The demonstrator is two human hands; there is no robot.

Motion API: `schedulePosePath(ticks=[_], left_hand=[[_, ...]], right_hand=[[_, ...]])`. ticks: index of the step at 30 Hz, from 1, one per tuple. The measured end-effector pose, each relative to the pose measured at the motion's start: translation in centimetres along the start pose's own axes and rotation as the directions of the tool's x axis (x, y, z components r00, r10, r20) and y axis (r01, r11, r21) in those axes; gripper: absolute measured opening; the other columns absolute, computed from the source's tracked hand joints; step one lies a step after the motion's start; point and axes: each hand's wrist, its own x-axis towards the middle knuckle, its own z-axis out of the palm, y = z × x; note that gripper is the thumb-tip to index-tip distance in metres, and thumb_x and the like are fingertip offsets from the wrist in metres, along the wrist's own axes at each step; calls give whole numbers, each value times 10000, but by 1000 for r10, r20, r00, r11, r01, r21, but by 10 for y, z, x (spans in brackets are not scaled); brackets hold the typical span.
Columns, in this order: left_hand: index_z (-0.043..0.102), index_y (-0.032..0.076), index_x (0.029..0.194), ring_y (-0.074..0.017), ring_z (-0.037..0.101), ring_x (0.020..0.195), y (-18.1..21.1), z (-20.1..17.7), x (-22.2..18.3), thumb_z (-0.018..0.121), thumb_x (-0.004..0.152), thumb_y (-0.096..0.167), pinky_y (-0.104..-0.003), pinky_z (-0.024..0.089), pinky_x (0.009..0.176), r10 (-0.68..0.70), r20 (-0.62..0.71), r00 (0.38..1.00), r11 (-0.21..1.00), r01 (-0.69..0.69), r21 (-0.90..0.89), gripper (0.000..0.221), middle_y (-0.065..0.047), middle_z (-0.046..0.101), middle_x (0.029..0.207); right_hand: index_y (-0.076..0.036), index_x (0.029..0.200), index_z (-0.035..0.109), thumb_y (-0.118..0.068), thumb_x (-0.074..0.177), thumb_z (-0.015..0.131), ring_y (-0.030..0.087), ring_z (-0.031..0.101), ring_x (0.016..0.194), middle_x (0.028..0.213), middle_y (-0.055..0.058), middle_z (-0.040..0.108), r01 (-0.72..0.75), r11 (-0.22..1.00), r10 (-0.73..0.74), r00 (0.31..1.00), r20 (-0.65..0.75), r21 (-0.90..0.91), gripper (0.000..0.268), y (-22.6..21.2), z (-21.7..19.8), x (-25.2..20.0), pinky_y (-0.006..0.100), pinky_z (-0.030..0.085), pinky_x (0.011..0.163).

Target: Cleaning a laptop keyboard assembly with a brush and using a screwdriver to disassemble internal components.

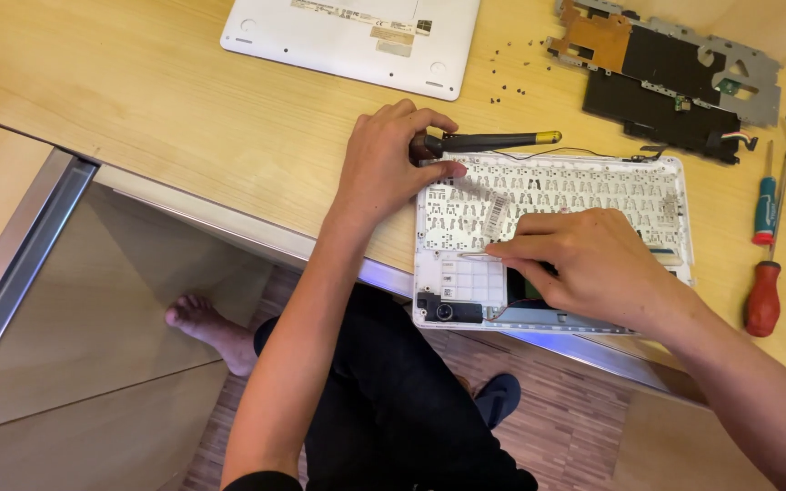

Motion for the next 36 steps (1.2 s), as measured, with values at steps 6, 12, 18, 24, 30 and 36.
schedulePosePath(ticks=[6, 12, 18, 24, 30, 36], left_hand=[[770, 190, 1113, -204, 617, 848, 1, 0, 0, 944, 750, 286, -414, 427, 901, -10, 9, 1000, 1000, 10, 26, 414, -9, 549, 835], [787, 166, 1090, -202, 617, 853, 0, 4, 2, 946, 747, 300, -427, 428, 912, -5, 7, 1000, 999, 5, 39, 401, -22, 553, 843], [787, 132, 1065, -220, 616, 885, -3, 4, 2, 948, 744, 299, -424, 411, 925, 4, 13, 1000, 999, -5, 36, 396, -32, 551, 867], [785, 111, 1071, -238, 622, 922, 2, 4, 0, 943, 741, 262, -444, 410, 952, 8, 24, 1000, 997, -10, 74, 396, -47, 571, 893], [790, 162, 1027, -212, 622, 882, -2, 13, 2, 872, 797, 284, -428, 441, 910, -30, -50, 998, 994, 35, 106, 273, -3, 557, 855], [790, 175, 1012, -193, 619, 852, 6, 16, -1, 851, 795, 282, -421, 451, 881, -34, -110, 993, 981, 54, 186, 250, 4, 566, 845]], right_hand=[[-248, 877, 791, -283, 943, 651, 273, 713, 643, 752, -61, 729, 12, 1000, -13, 999, 38, 8, 158, -4, -6, 5, 393, 562, 565], [-273, 876, 762, -303, 970, 606, 264, 721, 678, 773, -77, 701, 19, 999, -16, 999, 52, -42, 185, -3, 1, 5, 397, 571, 579], [-288, 878, 754, -316, 975, 616, 248, 695, 633, 753, -97, 661, 47, 997, -49, 999, -22, -68, 171, 1, 11, 0, 358, 547, 542], [-275, 939, 801, -265, 959, 661, 233, 697, 619, 742, -62, 687, 13, 995, -4, 996, -89, 99, 142, 1, 30, -2, 332, 543, 543], [-293, 1022, 772, -260, 981, 620, 207, 669, 535, 776, -49, 651, 40, 996, -60, 968, -243, -86, 161, -8, 46, -8, 320, 515, 507], [-267, 1037, 758, -228, 965, 582, 225, 682, 504, 749, -30, 631, 41, 981, -71, 985, -157, -190, 195, -22, 29, -9, 329, 523, 471]])
